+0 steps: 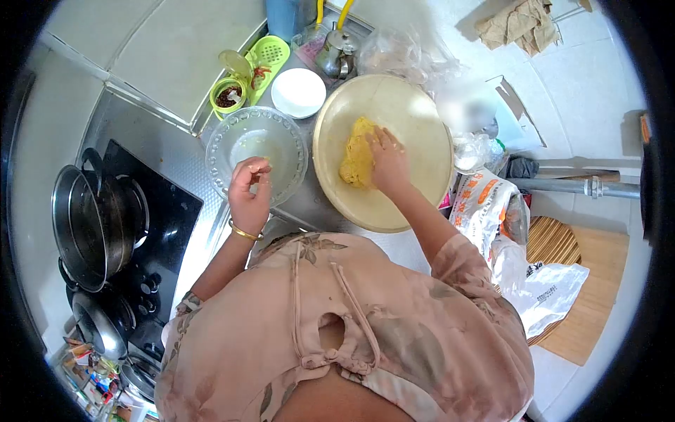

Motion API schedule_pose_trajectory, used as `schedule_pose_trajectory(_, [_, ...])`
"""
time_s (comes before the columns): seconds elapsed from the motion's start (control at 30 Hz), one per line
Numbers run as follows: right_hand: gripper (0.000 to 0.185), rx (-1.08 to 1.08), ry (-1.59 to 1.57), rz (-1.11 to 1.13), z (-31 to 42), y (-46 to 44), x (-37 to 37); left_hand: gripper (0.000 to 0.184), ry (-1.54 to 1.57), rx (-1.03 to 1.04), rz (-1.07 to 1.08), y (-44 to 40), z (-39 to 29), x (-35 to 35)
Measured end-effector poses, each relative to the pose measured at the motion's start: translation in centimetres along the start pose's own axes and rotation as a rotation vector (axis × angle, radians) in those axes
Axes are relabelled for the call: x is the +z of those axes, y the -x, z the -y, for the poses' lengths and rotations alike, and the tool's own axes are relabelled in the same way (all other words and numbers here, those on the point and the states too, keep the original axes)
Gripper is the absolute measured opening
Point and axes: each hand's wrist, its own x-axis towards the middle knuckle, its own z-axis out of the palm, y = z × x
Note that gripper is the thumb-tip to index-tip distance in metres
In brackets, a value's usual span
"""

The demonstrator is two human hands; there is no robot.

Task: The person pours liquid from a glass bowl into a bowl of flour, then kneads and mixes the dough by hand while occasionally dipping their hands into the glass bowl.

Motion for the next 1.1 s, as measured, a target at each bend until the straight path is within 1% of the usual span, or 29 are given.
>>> schedule_pose_trajectory(0.03, [0.045,0.044,0.175,-0.017,-0.2,0.0,0.1,0.024,-0.03,-0.021,-0.001,0.0,0.4,0.0])
schedule_pose_trajectory(0.13, [0.02,0.167,0.54,0.594,3.0,-1.0,1.7,0.024,-0.058,-0.069,-0.056,0.2,1.5,-0.9])
schedule_pose_trajectory(0.23, [0.015,-0.201,1.323,0.48,4.0,-1.3,4.8,0.022,-0.047,-0.054,-0.236,-0.1,3.8,-2.8])
schedule_pose_trajectory(0.27, [0.015,-0.198,1.264,0.507,4.0,-1.5,5.1,0.022,-0.031,-0.046,-0.297,-0.3,4.4,-3.6])
schedule_pose_trajectory(0.33, [0.016,-0.19,1.165,0.56,3.7,-1.9,4.2,0.022,-0.089,-0.102,-0.336,-0.2,4.7,-5.1])
schedule_pose_trajectory(0.4, [0.021,-0.028,0.701,0.597,1.8,-1.9,2.0,0.021,-0.123,-0.153,-0.378,0.0,4.9,-6.3])
schedule_pose_trajectory(0.43, [0.026,0.044,0.469,0.606,1.1,-2.0,0.6,0.02,-0.078,-0.13,-0.387,0.3,5.0,-6.9])
schedule_pose_trajectory(0.5, [0.054,0.122,0.355,0.284,2.3,-0.7,-4.4,0.018,-0.106,-0.137,-0.448,1.3,6.3,-7.6])
schedule_pose_trajectory(0.57, [0.072,-0.114,-0.02,0.035,8.5,-1.9,-9.5,0.017,-0.102,-0.155,-0.475,2.4,7.3,-8.0])
schedule_pose_trajectory(0.63, [0.069,-0.337,-0.243,-0.04,14.5,-4.2,-8.9,0.017,-0.039,-0.157,-0.487,2.9,7.5,-7.6])
schedule_pose_trajectory(0.7, [0.068,-0.433,-0.205,-0.071,19.2,-5.8,-3.8,0.017,-0.078,-0.146,-0.462,2.9,6.4,-7.6])
schedule_pose_trajectory(0.77, [0.068,-0.458,-0.178,-0.047,21.0,-7.6,3.3,0.018,-0.047,-0.142,-0.462,2.9,5.8,-8.1])
schedule_pose_trajectory(0.8, [0.069,-0.468,-0.163,-0.037,21.3,-8.4,5.6,0.019,-0.053,-0.124,-0.462,3.0,5.8,-8.4])
schedule_pose_trajectory(0.87, [0.068,-0.455,-0.115,-0.005,21.5,-9.2,7.4,0.02,-0.012,-0.051,-0.466,3.1,5.5,-9.0])
schedule_pose_trajectory(1.0, [0.067,-0.493,-0.077,0.037,21.2,-8.9,7.4,0.024,0.003,-0.039,-0.467,4.1,5.9,-9.7])
schedule_pose_trajectory(1.07, [0.066,-0.514,-0.127,0.0,21.3,-8.8,8.3,0.026,0.016,-0.076,-0.44,4.1,5.5,-9.7])
schedule_pose_trajectory(1.1, [0.066,-0.515,-0.142,-0.034,21.1,-9.1,8.2,0.026,0.027,-0.057,-0.446,4.0,5.3,-9.4])
